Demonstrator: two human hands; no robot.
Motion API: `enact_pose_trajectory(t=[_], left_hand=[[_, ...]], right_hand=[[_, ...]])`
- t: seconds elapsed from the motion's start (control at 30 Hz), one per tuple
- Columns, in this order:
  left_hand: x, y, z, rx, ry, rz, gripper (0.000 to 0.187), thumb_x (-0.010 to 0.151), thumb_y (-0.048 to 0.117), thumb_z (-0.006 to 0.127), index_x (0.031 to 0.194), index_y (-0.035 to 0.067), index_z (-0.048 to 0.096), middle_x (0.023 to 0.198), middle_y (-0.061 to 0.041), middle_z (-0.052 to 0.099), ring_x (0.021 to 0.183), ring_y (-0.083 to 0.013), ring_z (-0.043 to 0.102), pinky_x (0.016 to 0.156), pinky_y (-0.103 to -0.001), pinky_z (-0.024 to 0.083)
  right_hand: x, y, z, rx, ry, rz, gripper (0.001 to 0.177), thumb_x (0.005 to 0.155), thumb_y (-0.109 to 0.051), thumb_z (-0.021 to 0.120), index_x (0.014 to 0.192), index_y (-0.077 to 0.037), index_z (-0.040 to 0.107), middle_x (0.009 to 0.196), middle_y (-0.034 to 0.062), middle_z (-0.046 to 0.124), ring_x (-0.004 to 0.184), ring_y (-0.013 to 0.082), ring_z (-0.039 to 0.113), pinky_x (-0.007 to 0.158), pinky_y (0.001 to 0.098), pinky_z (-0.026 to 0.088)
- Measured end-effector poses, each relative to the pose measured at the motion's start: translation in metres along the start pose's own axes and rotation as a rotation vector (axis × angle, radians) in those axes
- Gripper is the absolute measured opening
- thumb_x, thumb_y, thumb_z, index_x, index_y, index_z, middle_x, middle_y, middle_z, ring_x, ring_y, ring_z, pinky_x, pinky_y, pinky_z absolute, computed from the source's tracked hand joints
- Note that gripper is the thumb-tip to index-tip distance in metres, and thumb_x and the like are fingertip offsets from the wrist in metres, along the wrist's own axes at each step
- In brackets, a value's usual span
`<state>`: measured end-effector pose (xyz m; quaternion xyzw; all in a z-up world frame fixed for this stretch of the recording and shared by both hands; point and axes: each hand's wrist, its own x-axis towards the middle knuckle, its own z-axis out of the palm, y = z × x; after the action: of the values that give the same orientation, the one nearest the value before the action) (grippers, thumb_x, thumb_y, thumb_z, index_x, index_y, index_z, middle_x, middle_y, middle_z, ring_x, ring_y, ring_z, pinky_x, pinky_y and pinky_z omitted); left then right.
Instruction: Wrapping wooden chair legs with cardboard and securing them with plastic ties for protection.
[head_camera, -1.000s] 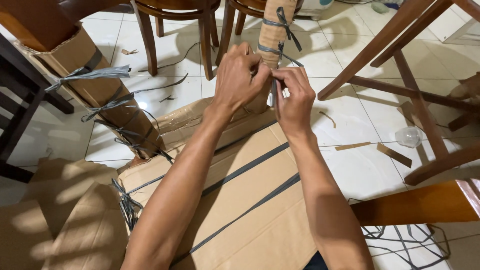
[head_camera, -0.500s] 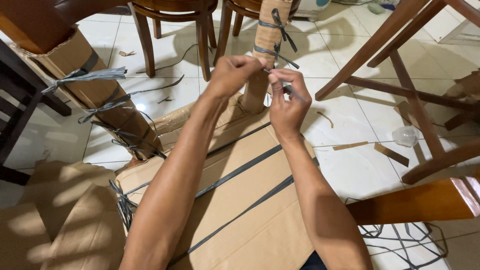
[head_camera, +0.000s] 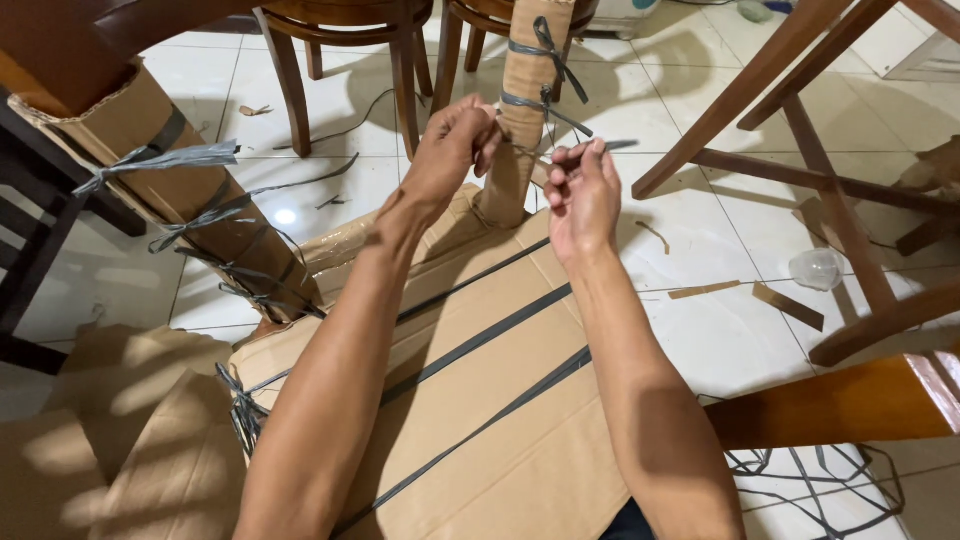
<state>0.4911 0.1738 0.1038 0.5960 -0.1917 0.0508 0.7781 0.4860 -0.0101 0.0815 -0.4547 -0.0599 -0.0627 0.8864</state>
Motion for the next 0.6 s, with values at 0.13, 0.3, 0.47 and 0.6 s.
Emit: enact_pose_trajectory(t=[0.13, 0.3, 0.47, 0.6], left_hand=[[0.012, -0.021, -0.001, -0.106, 0.189, 0.015, 0.028, 0.103, 0.021, 0.046, 0.077, 0.014, 0.052, 0.063, 0.004, 0.044, 0.057, -0.0098, 0.042, 0.058, -0.028, 0.048], [0.021, -0.039, 0.004, -0.192, 0.387, -0.075, 0.025, 0.099, 0.022, 0.044, 0.079, 0.011, 0.053, 0.063, 0.002, 0.044, 0.060, -0.0119, 0.044, 0.058, -0.029, 0.047], [0.021, -0.040, 0.004, -0.299, 0.358, -0.079, 0.022, 0.097, 0.021, 0.046, 0.084, 0.007, 0.056, 0.065, 0.000, 0.046, 0.061, -0.0126, 0.043, 0.061, -0.029, 0.044], [0.017, -0.038, 0.004, -0.403, 0.332, -0.101, 0.019, 0.099, 0.020, 0.047, 0.090, 0.006, 0.056, 0.064, -0.001, 0.045, 0.061, -0.0121, 0.043, 0.061, -0.028, 0.043]], right_hand=[[0.021, -0.001, 0.002, -0.030, 0.115, 0.056, 0.024, 0.113, -0.020, 0.035, 0.101, -0.005, 0.049, 0.089, 0.0068, 0.057, 0.061, 0.0067, 0.046, 0.048, 0.0204, 0.041], [0.031, 0.021, -0.004, 0.079, 0.236, 0.038, 0.026, 0.111, -0.026, 0.041, 0.101, -0.005, 0.053, 0.090, 0.0069, 0.060, 0.062, 0.0082, 0.046, 0.049, 0.0223, 0.038], [-0.007, 0.037, 0.008, -0.212, 0.101, -0.079, 0.034, 0.107, -0.028, 0.034, 0.116, -0.008, 0.060, 0.110, 0.0071, 0.065, 0.102, 0.0167, 0.060, 0.093, 0.0358, 0.048], [-0.039, 0.039, 0.036, -0.544, 0.078, -0.310, 0.028, 0.099, -0.009, 0.040, 0.111, -0.006, 0.065, 0.106, 0.0043, 0.069, 0.095, 0.0145, 0.058, 0.092, 0.0294, 0.045]])
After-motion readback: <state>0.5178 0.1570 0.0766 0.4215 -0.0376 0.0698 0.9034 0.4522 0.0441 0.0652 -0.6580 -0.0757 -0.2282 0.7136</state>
